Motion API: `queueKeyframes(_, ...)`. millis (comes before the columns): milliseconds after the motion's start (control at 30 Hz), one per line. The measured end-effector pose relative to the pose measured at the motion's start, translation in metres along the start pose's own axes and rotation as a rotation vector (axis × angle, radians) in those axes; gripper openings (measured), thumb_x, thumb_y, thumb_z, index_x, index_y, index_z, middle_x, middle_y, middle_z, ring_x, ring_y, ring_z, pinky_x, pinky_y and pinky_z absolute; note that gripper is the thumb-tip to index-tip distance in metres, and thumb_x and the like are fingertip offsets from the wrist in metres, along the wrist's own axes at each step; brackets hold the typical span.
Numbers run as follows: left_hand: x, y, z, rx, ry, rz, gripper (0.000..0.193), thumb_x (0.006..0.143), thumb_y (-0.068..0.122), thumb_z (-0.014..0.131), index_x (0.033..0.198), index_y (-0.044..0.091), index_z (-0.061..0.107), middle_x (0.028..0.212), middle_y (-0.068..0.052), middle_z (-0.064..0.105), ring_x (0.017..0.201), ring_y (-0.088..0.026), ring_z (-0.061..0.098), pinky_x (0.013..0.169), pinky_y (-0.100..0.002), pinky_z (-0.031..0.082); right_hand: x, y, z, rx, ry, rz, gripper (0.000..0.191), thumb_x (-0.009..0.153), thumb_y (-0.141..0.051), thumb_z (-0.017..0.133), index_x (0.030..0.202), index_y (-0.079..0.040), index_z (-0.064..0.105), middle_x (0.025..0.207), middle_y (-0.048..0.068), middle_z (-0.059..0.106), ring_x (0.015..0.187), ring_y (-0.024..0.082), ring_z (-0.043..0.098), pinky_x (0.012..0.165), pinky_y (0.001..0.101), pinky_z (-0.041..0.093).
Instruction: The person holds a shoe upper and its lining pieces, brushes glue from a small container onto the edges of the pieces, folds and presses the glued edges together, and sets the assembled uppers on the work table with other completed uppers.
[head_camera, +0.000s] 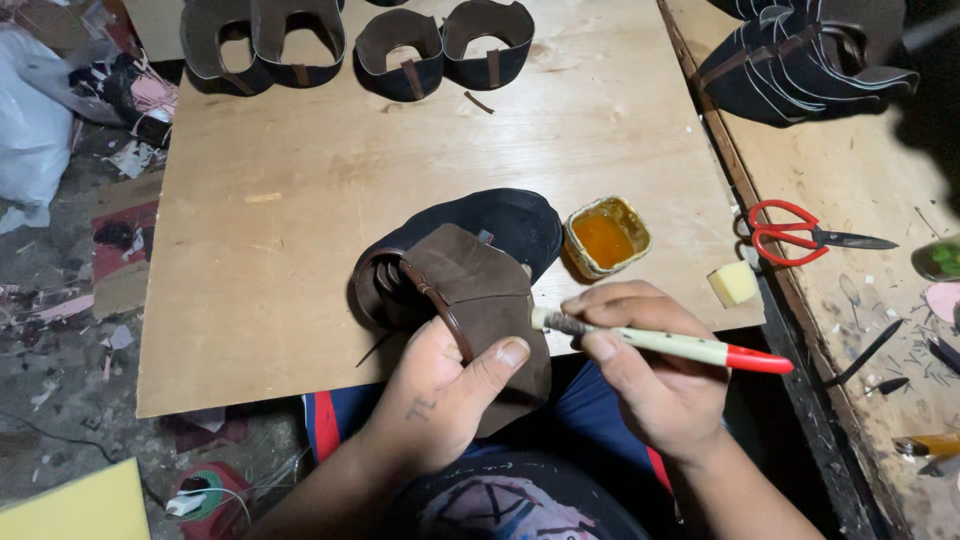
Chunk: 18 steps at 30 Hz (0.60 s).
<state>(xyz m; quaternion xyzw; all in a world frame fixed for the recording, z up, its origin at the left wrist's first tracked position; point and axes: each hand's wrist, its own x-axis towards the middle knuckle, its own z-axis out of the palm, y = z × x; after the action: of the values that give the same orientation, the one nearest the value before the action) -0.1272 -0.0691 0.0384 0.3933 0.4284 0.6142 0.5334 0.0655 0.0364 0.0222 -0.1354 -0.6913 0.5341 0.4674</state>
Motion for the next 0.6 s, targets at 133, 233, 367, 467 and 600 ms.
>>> queueKeyframes(133,0.0,0.001,-0.003,-0.014,0.018,-0.002,0.023,0.104,0.009,0.057,0.123,-0.003,0.059,0.112,-0.004,0.064,0.104,-0.011,0.057,0.097,-0.03,0.05,-0.004,-0.004,0.0,-0.044,-0.018,-0.03,0.017,0.096,0.005,0.064,0.113,0.004,0.062,0.115,0.02,0.069,0.103,0.024,0.069,0.095,0.0353,0.058)
queueKeyframes(233,0.001,0.002,-0.002,-0.022,0.026,-0.009,0.026,0.104,0.009,0.057,0.127,-0.004,0.058,0.114,-0.004,0.065,0.105,-0.012,0.058,0.098,-0.03,0.049,-0.005,-0.007,-0.002,-0.097,-0.045,-0.028,0.016,0.096,0.005,0.063,0.112,0.004,0.061,0.115,0.022,0.068,0.106,0.025,0.068,0.097,0.0361,0.057)
queueKeyframes(367,0.002,0.002,-0.002,-0.063,0.053,-0.025,0.038,0.101,0.009,0.057,0.138,-0.001,0.052,0.118,-0.003,0.064,0.108,-0.01,0.058,0.1,-0.029,0.048,-0.004,-0.01,-0.004,-0.08,-0.128,0.019,0.016,0.092,0.005,0.065,0.107,0.004,0.063,0.109,0.02,0.07,0.096,0.022,0.068,0.089,0.0333,0.057)
queueKeyframes(467,0.001,0.001,-0.004,-0.069,0.019,-0.051,0.036,0.102,0.009,0.056,0.136,-0.002,0.054,0.118,-0.004,0.064,0.108,-0.011,0.058,0.099,-0.03,0.048,-0.001,-0.006,-0.001,-0.112,-0.069,0.004,0.016,0.092,0.006,0.066,0.108,0.005,0.063,0.11,0.02,0.07,0.098,0.023,0.07,0.09,0.0337,0.059)
queueKeyframes(600,-0.001,-0.001,-0.004,0.04,-0.03,-0.148,0.03,0.098,0.01,0.059,0.126,-0.002,0.062,0.114,-0.004,0.069,0.104,-0.01,0.062,0.095,-0.029,0.052,0.002,0.001,-0.001,-0.141,0.03,-0.065,0.019,0.096,0.007,0.067,0.114,0.006,0.063,0.114,0.023,0.067,0.107,0.026,0.069,0.097,0.0339,0.058)
